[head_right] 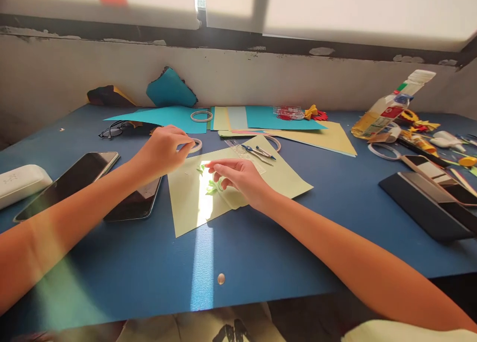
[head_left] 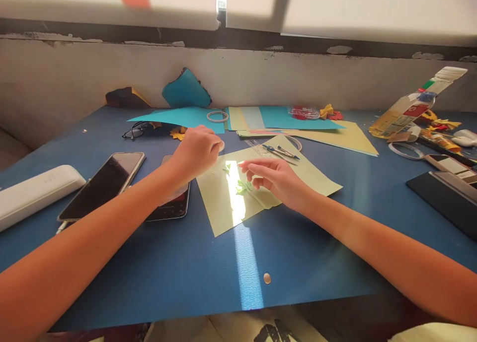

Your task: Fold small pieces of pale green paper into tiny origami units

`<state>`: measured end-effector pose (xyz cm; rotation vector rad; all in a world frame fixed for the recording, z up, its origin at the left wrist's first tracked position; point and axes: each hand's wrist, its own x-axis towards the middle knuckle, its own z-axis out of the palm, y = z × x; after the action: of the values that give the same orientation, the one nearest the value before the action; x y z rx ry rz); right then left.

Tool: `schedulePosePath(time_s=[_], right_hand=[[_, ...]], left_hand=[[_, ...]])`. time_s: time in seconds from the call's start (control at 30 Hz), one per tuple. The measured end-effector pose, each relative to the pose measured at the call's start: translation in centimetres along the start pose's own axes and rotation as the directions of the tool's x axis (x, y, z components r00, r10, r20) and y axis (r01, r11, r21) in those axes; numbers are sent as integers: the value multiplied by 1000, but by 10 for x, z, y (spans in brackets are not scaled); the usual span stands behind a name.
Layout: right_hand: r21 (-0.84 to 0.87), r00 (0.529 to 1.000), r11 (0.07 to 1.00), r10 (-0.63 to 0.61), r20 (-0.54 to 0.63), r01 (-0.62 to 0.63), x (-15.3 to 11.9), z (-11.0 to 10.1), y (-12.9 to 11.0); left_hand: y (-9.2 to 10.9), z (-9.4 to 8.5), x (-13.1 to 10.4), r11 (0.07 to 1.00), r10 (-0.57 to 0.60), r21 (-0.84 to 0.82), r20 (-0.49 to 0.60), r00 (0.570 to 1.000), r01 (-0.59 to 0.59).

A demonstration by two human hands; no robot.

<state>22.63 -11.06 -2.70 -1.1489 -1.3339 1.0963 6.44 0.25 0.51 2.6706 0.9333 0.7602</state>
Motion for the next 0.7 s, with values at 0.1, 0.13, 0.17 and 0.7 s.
schedulePosePath(time_s=[0.1,0.13,0.17,0.7], right_hand=[[90,998,994,66,-4,-65,-4,0,-4],[111,997,991,78,-8,-77,-5,1,-6],[126,996,988,88,-13,-86,-7,2,-8],[162,980,970,165,108,-182,-27,15,-31]], left_hand=[[22,-15,-15,998,23,58,3,1000,-23],[30,-20,-21,998,31,56,34,999,-33],[36,-24,-27,998,38,44,79,996,-41],[61,-29,-63,973,135,-207,130,982,-106]])
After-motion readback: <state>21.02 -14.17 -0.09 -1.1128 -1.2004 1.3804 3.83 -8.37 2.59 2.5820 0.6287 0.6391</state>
